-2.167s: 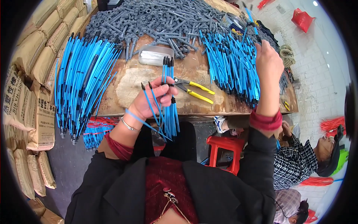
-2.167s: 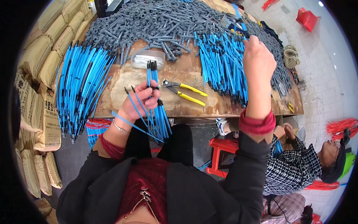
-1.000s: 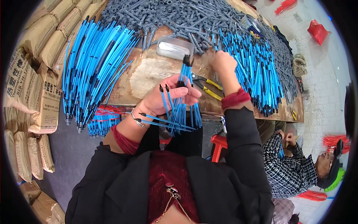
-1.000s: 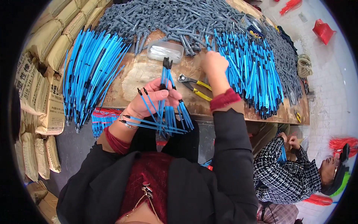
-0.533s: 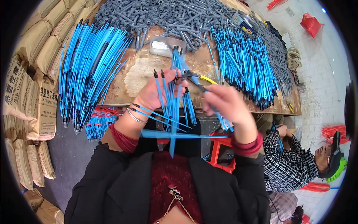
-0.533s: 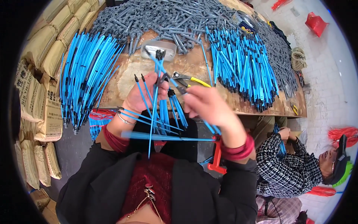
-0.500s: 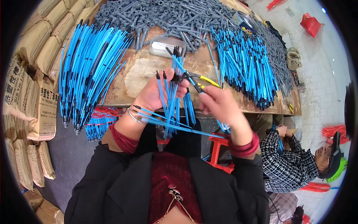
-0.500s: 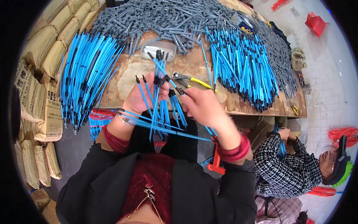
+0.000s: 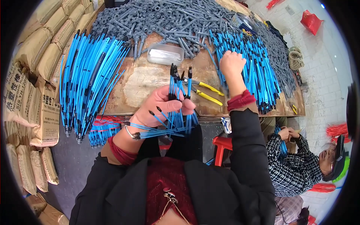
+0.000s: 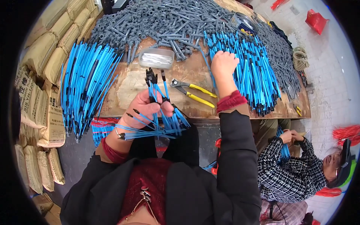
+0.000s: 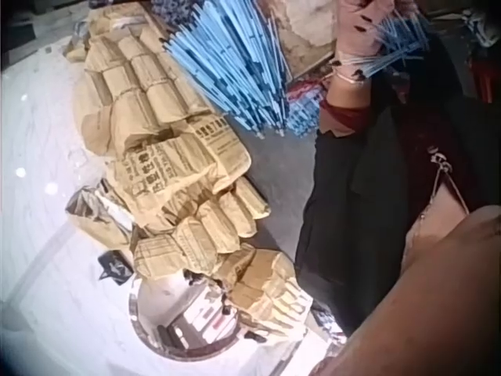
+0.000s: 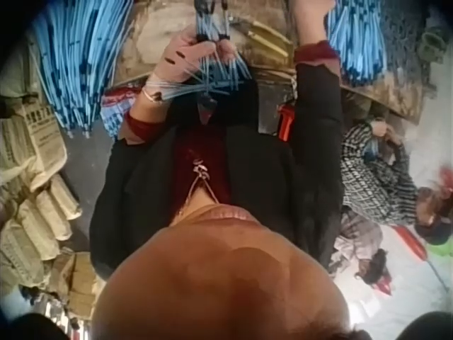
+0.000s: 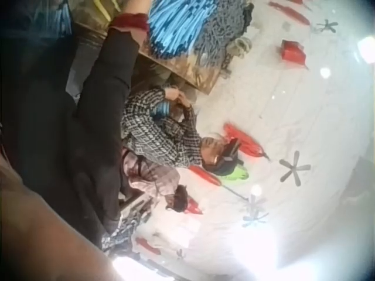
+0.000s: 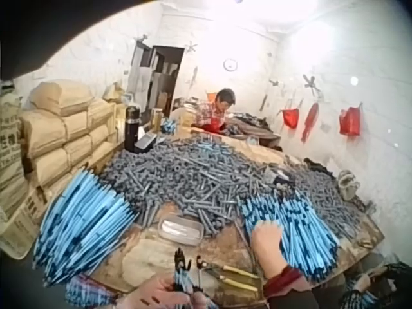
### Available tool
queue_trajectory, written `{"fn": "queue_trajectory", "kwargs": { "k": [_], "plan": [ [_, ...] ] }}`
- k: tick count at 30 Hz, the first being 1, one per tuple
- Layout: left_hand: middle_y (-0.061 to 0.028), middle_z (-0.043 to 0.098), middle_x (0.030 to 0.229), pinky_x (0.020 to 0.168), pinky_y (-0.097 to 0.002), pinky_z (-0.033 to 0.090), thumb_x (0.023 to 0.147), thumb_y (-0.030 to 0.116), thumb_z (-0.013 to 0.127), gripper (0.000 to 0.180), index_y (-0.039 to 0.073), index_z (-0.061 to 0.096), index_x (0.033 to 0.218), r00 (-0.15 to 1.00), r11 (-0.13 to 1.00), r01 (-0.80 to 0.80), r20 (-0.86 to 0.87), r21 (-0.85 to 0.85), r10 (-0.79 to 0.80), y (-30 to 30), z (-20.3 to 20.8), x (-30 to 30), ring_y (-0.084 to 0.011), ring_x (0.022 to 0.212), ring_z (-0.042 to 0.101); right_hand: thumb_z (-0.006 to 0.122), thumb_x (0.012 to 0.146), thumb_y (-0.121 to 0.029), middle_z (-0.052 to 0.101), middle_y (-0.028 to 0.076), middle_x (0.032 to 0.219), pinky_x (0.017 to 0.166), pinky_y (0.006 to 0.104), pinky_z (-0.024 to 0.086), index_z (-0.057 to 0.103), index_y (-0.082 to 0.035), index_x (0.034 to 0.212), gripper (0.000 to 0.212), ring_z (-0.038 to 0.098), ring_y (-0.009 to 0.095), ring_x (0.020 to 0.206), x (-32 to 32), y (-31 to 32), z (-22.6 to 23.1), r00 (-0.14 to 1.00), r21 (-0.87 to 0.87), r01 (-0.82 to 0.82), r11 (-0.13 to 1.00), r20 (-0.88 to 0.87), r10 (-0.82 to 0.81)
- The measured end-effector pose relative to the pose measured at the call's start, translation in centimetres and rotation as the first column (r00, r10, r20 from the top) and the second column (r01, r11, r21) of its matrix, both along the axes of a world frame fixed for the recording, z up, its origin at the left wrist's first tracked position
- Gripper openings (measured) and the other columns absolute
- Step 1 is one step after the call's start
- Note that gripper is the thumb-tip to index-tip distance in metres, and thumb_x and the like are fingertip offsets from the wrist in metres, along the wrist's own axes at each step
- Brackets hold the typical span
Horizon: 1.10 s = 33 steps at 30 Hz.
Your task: The person assembles umbrella frame components by gathering plastic ribs, threading a metal wire through the ends of the ribs, inserting the wire into a central plastic hub, and securing the assembly using pliers.
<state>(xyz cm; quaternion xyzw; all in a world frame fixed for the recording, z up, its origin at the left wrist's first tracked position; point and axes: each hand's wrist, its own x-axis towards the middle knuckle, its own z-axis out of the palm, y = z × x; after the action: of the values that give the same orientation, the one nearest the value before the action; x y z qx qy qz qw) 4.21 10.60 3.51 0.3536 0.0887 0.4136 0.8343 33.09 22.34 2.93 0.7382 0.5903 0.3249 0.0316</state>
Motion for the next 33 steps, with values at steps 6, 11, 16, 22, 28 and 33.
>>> {"fn": "queue_trajectory", "kwargs": {
  "k": [6, 11, 16, 22, 28, 33],
  "plan": [
    [-0.0094, 0.064, 0.087, 0.063, -0.0274, 0.051, 0.086, 0.015, 0.060, 0.016, 0.007, 0.056, 0.099, 1.000, 0.995, -0.008, 0.004, -0.099, 0.009, 2.2, -2.1, -0.9, -0.0140, 0.069, 0.061, 0.058, 0.081, -0.033, 0.064, 0.013, 0.078, 0.063, 0.0372, 0.049, 0.060, -0.005, 0.091, 0.031, 0.062, 0.025, 0.070, -1.1, -2.0, 4.8, 0.891, 0.149, -0.013, 0.989, -0.447, 0.079],
    [-0.0101, 0.065, 0.090, 0.066, -0.0293, 0.052, 0.086, 0.016, 0.060, 0.018, 0.008, 0.056, 0.101, 0.998, 0.970, 0.061, 0.029, -0.234, -0.056, 4.1, -3.2, -1.7, -0.0168, 0.073, 0.064, 0.049, 0.090, -0.020, 0.059, 0.004, 0.067, 0.053, 0.0233, 0.043, 0.058, -0.001, 0.097, 0.022, 0.054, 0.012, 0.056, -3.6, -9.7, 12.7, 0.066, 0.444, -0.202, 0.873, -0.883, 0.464],
    [-0.0094, 0.065, 0.087, 0.067, -0.0313, 0.053, 0.086, 0.018, 0.060, 0.020, 0.007, 0.055, 0.103, 0.999, 0.975, 0.021, -0.028, -0.219, -0.028, 3.1, -1.3, -0.7, -0.0186, 0.072, 0.064, 0.050, 0.090, -0.012, 0.059, 0.004, 0.067, 0.051, 0.0222, 0.042, 0.056, 0.002, 0.097, 0.016, 0.053, 0.011, 0.055, -8.0, -16.1, 9.0, -0.088, 0.164, -0.552, 0.817, -0.986, 0.139],
    [-0.0112, 0.065, 0.089, 0.069, -0.0347, 0.054, 0.086, 0.016, 0.060, 0.020, 0.007, 0.055, 0.103, 0.991, 0.983, 0.012, 0.132, -0.182, 0.012, 1.9, -1.0, 0.2, -0.0216, 0.075, 0.064, 0.055, 0.087, -0.012, 0.061, 0.009, 0.067, 0.055, 0.0274, 0.047, 0.057, -0.001, 0.094, 0.013, 0.060, 0.017, 0.059, -11.2, -17.7, 2.2, 0.286, 0.269, -0.467, 0.842, -0.855, 0.432],
    [-0.0121, 0.065, 0.087, 0.070, -0.0359, 0.054, 0.086, 0.014, 0.059, 0.021, 0.006, 0.054, 0.104, 0.991, 0.987, -0.132, -0.032, -0.095, 0.130, 2.3, -0.6, 0.9, -0.0220, 0.075, 0.064, 0.057, 0.086, -0.013, 0.062, 0.010, 0.071, 0.058, 0.0278, 0.047, 0.060, -0.001, 0.092, 0.014, 0.060, 0.017, 0.062, -9.3, -17.3, 3.8, 0.301, 0.215, -0.525, 0.824, -0.858, 0.416],
    [-0.0121, 0.065, 0.088, 0.069, -0.0342, 0.053, 0.086, 0.013, 0.059, 0.019, 0.004, 0.055, 0.103, 0.996, 0.986, -0.091, -0.037, -0.137, 0.086, 2.5, -0.7, 0.4, -0.0226, 0.076, 0.064, 0.061, 0.081, -0.018, 0.066, 0.013, 0.083, 0.064, 0.0336, 0.048, 0.065, -0.002, 0.089, 0.018, 0.063, 0.027, 0.070, 0.7, -11.8, 8.4, 0.617, 0.354, -0.113, 0.928, -0.707, 0.345]
  ]
}}
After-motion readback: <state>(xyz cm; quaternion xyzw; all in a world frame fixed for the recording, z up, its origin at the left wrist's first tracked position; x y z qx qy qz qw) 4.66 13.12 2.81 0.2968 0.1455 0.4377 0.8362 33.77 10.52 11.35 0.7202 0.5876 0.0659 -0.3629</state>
